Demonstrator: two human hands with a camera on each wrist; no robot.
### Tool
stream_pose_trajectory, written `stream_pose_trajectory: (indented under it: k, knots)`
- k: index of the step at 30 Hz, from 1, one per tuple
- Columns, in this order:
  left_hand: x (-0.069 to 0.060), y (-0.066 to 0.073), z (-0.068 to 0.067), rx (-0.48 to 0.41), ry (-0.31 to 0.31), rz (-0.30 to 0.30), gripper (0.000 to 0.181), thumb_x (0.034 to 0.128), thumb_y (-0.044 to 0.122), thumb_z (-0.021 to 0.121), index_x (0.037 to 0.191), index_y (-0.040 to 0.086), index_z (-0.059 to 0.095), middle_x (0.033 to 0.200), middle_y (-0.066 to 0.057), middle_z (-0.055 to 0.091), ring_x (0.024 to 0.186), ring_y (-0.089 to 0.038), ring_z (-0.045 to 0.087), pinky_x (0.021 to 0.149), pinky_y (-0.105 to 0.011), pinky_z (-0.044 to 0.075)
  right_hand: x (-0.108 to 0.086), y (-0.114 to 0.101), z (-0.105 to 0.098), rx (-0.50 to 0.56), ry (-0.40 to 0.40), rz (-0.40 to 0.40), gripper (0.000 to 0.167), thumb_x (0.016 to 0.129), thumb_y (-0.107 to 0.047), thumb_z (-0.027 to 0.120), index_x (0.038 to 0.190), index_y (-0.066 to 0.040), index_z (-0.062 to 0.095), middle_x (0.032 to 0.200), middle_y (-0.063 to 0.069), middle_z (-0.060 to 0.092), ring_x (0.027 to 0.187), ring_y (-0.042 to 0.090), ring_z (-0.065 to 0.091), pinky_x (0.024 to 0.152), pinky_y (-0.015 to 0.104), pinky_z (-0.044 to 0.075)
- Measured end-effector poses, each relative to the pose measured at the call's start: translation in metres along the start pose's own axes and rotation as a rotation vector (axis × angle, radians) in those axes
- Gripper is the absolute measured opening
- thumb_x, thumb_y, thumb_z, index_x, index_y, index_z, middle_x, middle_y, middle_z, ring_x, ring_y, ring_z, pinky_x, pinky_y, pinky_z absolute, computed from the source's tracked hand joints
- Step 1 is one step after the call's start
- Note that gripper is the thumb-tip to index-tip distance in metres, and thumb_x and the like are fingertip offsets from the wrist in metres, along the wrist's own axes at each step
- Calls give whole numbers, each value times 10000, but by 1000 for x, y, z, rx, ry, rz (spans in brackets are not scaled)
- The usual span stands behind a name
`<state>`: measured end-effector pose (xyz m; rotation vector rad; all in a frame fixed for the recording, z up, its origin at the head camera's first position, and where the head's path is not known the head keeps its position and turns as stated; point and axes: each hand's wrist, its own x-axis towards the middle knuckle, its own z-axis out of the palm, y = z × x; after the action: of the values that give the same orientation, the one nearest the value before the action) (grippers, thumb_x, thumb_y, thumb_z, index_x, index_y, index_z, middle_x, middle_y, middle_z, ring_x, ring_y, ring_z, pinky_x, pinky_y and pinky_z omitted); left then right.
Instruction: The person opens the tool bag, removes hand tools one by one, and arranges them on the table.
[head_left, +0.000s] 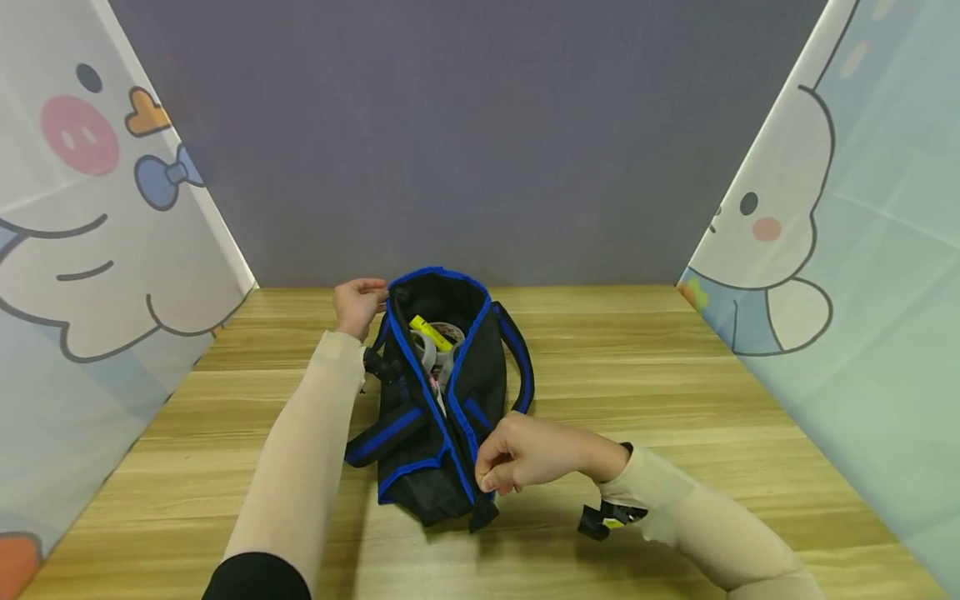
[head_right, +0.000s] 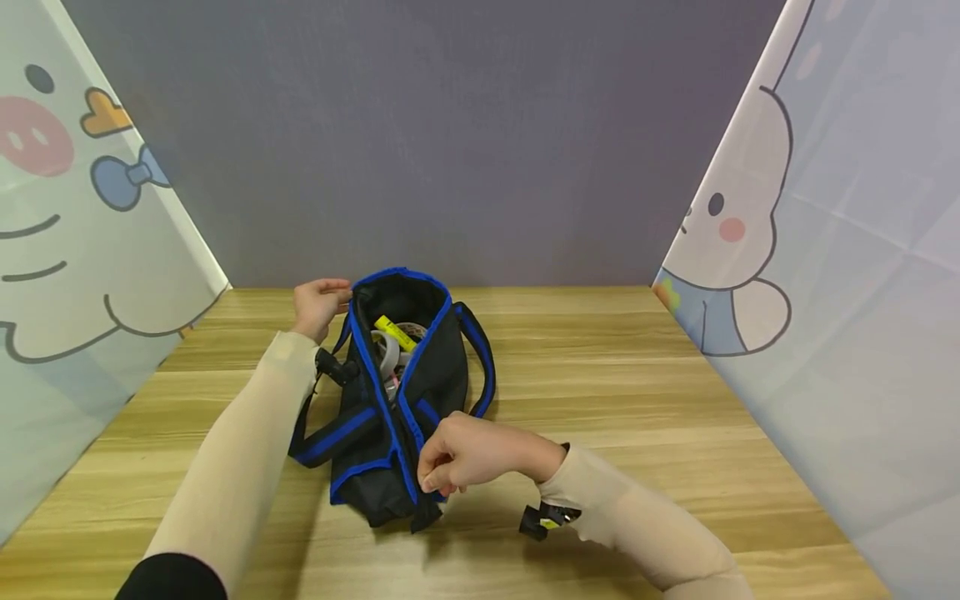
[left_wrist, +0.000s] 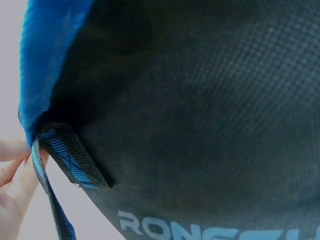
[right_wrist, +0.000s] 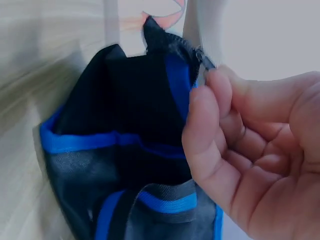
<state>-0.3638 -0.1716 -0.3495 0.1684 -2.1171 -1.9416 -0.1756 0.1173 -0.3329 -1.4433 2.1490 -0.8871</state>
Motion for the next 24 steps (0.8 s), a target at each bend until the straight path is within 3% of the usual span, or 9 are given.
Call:
stream_pose_trajectory:
  k: [5, 9, 14, 21, 24]
  knots:
    - [-2, 1, -1, 1, 7, -3, 279, 948, -49, 609, 1217, -117, 639, 1105, -211, 640, 741, -54, 614, 684, -201, 567, -1, -3, 0, 36, -17, -5, 142, 933, -19, 657, 812, -5, 730, 651, 21, 656, 527, -64, 520, 492, 161, 475]
    - [-7, 4, 1, 8, -24, -10, 307, 966, -7, 608, 1259, -99, 609, 1130, -170, 612, 862, -128, 630, 832, -316, 573, 1, 0, -1, 113, -40, 2, 98, 918, -22, 682, 853, 10, 749, 687, 45, 690, 568, -2, 601, 533, 214, 536]
    - [-18, 11, 7, 25, -81, 32, 402, 945, -8, 635, 1332, -67, 541, 1239, -214, 557, 1079, -288, 580, 984, -446, 496, 2, 5, -7, 189, -19, 6, 89, 890, -30, 721, 931, 35, 767, 737, 67, 724, 623, 165, 678, 557, 234, 543]
    - [-46, 18, 8, 67, -172, 33, 725, 870, -16, 704, 1485, 30, 321, 1425, -233, 375, 1284, -365, 379, 1045, -457, 399, 7, 16, -21, 228, 100, 54, 158, 911, -85, 713, 1011, 32, 749, 754, 90, 715, 633, 219, 667, 579, 323, 567]
    - [-60, 19, 10, 50, -201, 18, 826, 842, -30, 724, 1515, 57, 253, 1456, -227, 319, 1301, -370, 329, 1046, -472, 386, 11, 24, -28, 227, 191, 87, 163, 935, -87, 683, 1040, 27, 734, 749, 96, 699, 647, 339, 657, 594, 384, 579]
